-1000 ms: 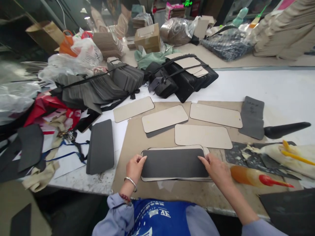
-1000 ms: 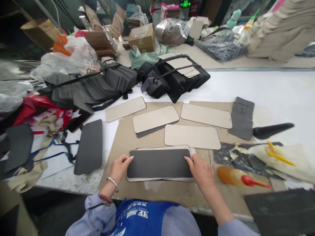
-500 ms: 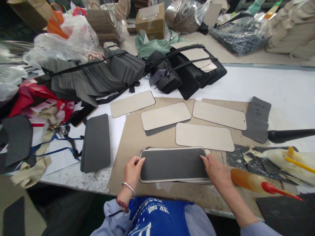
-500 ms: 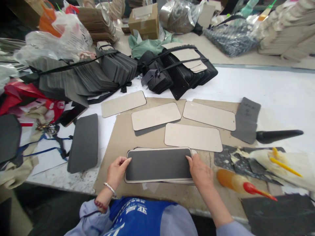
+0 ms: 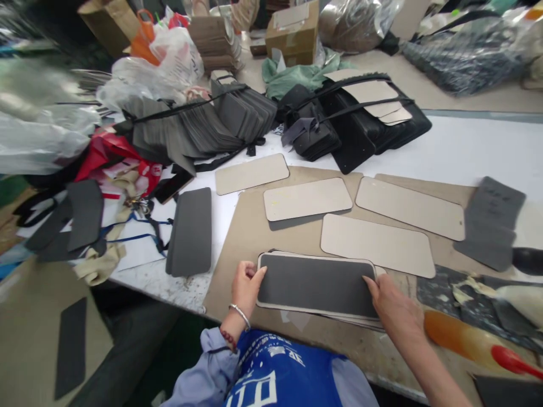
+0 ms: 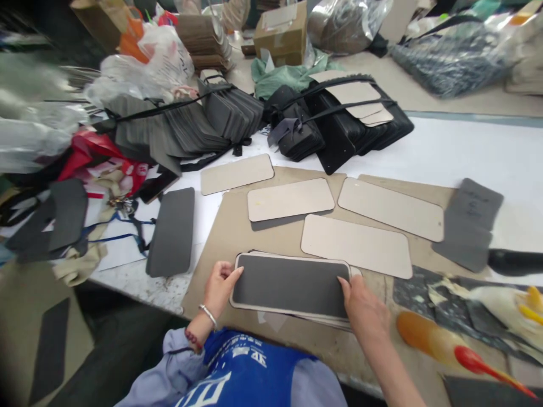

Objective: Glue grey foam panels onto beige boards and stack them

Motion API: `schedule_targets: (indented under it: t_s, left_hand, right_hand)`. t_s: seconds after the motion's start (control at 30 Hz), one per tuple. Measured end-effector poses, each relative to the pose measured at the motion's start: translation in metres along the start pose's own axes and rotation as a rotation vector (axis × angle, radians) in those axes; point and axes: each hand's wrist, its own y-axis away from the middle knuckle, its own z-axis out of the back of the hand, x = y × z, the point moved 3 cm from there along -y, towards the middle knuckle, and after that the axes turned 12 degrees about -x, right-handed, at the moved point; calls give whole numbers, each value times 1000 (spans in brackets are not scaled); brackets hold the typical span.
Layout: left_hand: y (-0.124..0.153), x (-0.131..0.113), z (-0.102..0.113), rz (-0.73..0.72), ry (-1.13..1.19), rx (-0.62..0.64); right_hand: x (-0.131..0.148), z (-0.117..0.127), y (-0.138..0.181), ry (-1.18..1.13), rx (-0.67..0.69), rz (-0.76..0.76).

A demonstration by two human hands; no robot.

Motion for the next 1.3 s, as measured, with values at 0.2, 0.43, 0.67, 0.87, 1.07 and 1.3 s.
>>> schedule_targets:
  t_s: [0.2, 0.43, 0.67, 0.87, 1.07, 1.3]
  left_hand:
    - [7, 10, -4, 92, 167, 63]
    - [5, 11, -6, 186, 337, 148]
    - [2, 9, -4, 188, 346, 198]
    - [5, 3, -2, 195, 330, 207]
    - [6, 4, -4, 203, 323, 215]
    - [13, -2, 1, -175, -42, 52]
  right_hand:
    - [1, 1, 0, 9, 59, 1]
    - [4, 2, 2, 28, 32, 7]
    - [8, 2, 5, -35, 93, -92]
    - [1, 3, 5, -151, 50, -150]
    - [0, 20, 2, -190, -173, -213]
    - [43, -7, 0, -301, -288, 349]
